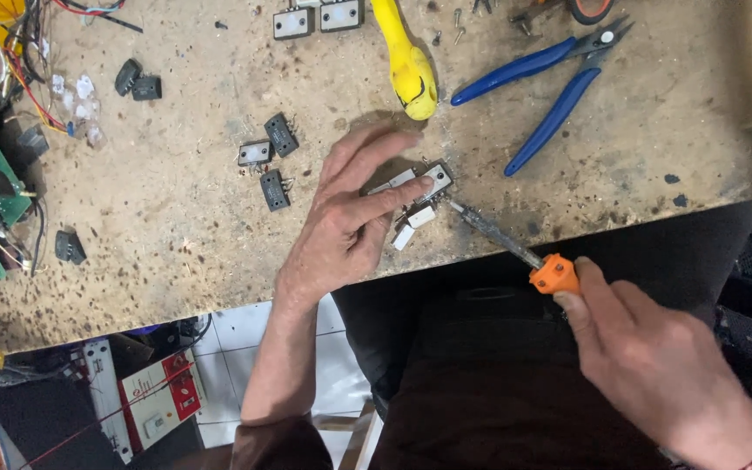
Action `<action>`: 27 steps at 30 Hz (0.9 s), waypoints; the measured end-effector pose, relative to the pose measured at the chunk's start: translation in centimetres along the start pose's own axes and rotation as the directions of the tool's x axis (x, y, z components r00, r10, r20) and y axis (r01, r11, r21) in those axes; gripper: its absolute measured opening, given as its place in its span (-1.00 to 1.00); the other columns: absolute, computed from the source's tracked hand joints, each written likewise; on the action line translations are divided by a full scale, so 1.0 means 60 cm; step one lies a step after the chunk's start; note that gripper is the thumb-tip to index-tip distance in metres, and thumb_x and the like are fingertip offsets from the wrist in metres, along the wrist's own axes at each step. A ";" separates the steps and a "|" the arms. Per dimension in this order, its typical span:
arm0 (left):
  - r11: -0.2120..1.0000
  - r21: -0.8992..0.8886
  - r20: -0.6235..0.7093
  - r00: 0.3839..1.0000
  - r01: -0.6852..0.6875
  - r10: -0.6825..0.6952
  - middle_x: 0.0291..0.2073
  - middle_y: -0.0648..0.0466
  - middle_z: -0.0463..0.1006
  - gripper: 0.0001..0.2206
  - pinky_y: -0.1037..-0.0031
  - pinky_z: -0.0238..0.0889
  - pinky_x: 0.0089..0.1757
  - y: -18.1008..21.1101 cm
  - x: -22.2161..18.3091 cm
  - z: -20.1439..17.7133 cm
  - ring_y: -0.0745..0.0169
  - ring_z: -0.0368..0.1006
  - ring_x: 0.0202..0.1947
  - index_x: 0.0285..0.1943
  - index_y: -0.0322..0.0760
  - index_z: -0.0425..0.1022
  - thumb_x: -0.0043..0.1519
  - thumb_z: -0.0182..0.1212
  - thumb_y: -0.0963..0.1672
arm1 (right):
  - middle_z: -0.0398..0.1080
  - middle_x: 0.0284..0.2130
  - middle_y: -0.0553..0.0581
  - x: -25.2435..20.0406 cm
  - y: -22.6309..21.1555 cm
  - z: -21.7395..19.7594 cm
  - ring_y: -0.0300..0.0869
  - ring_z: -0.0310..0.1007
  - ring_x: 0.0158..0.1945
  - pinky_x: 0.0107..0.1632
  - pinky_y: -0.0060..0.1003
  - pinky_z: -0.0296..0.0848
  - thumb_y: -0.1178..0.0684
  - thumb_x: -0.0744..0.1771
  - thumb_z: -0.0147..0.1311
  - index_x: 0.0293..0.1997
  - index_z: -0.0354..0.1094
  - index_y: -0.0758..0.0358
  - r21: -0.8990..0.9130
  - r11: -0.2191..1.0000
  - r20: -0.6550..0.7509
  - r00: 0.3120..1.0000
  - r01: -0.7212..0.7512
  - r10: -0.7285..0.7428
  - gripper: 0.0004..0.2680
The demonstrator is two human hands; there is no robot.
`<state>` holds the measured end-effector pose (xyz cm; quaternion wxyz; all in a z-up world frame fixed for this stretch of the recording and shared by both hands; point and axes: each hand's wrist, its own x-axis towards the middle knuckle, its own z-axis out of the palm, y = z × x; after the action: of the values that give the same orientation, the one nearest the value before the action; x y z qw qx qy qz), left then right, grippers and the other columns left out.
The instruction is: Desoldering electronic components from a circuit board using a handheld soldering iron.
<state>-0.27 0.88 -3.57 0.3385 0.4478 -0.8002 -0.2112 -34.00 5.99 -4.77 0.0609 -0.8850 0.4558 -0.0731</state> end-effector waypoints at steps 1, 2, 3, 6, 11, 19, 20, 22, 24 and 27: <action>1.000 -0.012 0.003 1.000 -0.025 0.025 0.41 -0.01 0.31 -0.66 -0.15 -0.08 0.52 -0.005 0.002 0.003 -0.11 0.10 0.52 0.23 -0.16 0.57 0.36 0.04 -0.31 | 0.36 -0.47 -0.04 0.000 -0.007 -0.004 -0.19 0.38 -0.58 -0.59 -0.21 0.41 -0.14 0.40 0.01 0.21 0.41 0.25 -0.071 0.997 0.005 1.000 0.006 -0.006 -0.67; 0.998 -0.025 0.006 0.999 -0.050 0.050 0.41 0.05 0.32 -0.64 -0.15 -0.12 0.55 -0.009 0.004 0.006 -0.01 0.08 0.53 0.20 -0.20 0.57 0.31 0.06 -0.33 | 0.36 -0.49 -0.03 0.000 -0.013 -0.008 -0.22 0.34 -0.63 -0.63 -0.25 0.39 -0.17 0.41 0.01 0.20 0.43 0.26 -0.142 0.990 0.011 1.000 0.012 -0.011 -0.66; 0.998 -0.022 0.007 0.999 -0.051 0.051 0.41 0.05 0.32 -0.64 -0.15 -0.12 0.55 -0.004 0.013 -0.002 -0.01 0.08 0.53 0.20 -0.20 0.57 0.31 0.06 -0.33 | 0.36 -0.49 -0.03 -0.003 -0.014 -0.005 -0.22 0.34 -0.63 -0.63 -0.25 0.39 -0.17 0.41 0.01 0.20 0.43 0.26 -0.139 0.990 0.008 1.000 0.012 -0.011 -0.66; 0.998 0.031 0.143 0.988 -0.056 0.051 0.29 -0.01 0.46 -0.67 -0.16 -0.01 0.45 0.015 0.037 -0.026 -0.09 0.22 0.43 0.13 -0.35 0.59 0.23 0.07 -0.34 | 0.33 -0.57 -0.07 -0.007 -0.019 -0.003 -0.28 0.18 -0.74 -0.72 -0.32 0.28 -0.19 0.40 0.01 0.23 0.44 0.29 -0.150 0.989 0.054 0.998 0.000 0.008 -0.62; 0.991 0.072 0.348 0.934 -0.110 0.078 0.15 0.02 0.60 -0.71 -0.11 -0.04 0.40 0.032 0.081 -0.053 -0.01 0.32 0.34 0.02 -0.36 0.63 0.20 0.15 -0.38 | 0.39 -0.53 -0.05 0.001 -0.016 -0.011 -0.29 0.37 -0.70 -0.72 -0.32 0.38 -0.23 0.36 0.01 0.26 0.35 0.25 -0.120 0.993 0.159 0.987 0.000 0.019 -0.58; 0.946 0.176 0.504 0.851 -0.271 0.150 0.14 0.07 0.64 -0.64 -0.03 -0.03 0.34 0.038 0.124 -0.065 0.01 0.38 0.31 0.15 -0.21 0.58 0.18 0.30 -0.31 | 0.39 -0.55 -0.05 0.009 -0.010 -0.022 -0.25 0.38 -0.68 -0.72 -0.26 0.40 -0.19 0.38 0.02 0.21 0.41 0.25 -0.079 0.997 0.073 0.997 -0.006 0.012 -0.63; 0.936 0.178 0.510 0.842 -0.304 0.177 0.10 0.07 0.67 -0.64 0.02 -0.02 0.32 0.036 0.127 -0.064 0.03 0.41 0.27 0.12 -0.21 0.60 0.15 0.31 -0.32 | 0.39 -0.54 -0.07 0.010 -0.008 -0.023 -0.30 0.38 -0.65 -0.70 -0.31 0.40 -0.21 0.38 0.01 0.21 0.41 0.24 -0.122 0.992 0.075 0.997 0.022 -0.013 -0.62; 0.942 0.161 0.514 0.840 -0.296 0.176 0.10 -0.03 0.65 -0.62 0.04 0.09 0.30 0.035 0.121 -0.063 -0.06 0.38 0.28 0.17 -0.31 0.56 0.17 0.23 -0.35 | 0.39 -0.53 -0.08 0.010 -0.007 -0.021 -0.27 0.40 -0.64 -0.69 -0.27 0.44 -0.21 0.37 0.03 0.22 0.40 0.22 -0.102 0.995 0.075 0.997 0.002 0.006 -0.62; 0.947 0.139 0.519 0.835 -0.290 0.180 0.11 -0.14 0.63 -0.60 0.05 0.21 0.28 0.036 0.115 -0.061 -0.15 0.34 0.30 0.21 -0.42 0.51 0.18 0.15 -0.39 | 0.38 -0.52 -0.09 0.008 -0.005 -0.019 -0.24 0.42 -0.62 -0.68 -0.23 0.47 -0.21 0.37 0.04 0.22 0.39 0.20 -0.083 0.996 0.078 0.997 -0.023 0.029 -0.62; 0.941 0.128 0.491 0.844 -0.314 0.215 0.26 -0.31 0.48 -0.51 0.21 0.35 0.30 0.028 0.094 -0.057 -0.13 0.36 0.35 0.32 -0.56 0.37 0.17 0.04 -0.46 | 0.37 -0.53 -0.11 0.007 -0.002 -0.014 -0.29 0.38 -0.63 -0.64 -0.32 0.41 -0.22 0.38 0.06 0.17 0.47 0.19 -0.115 0.993 -0.020 1.000 0.001 -0.003 -0.65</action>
<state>-0.86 -3.23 1.83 0.1130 0.3002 -0.9296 -0.1817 -33.82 5.68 -3.90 0.0053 -0.8867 0.4590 -0.0558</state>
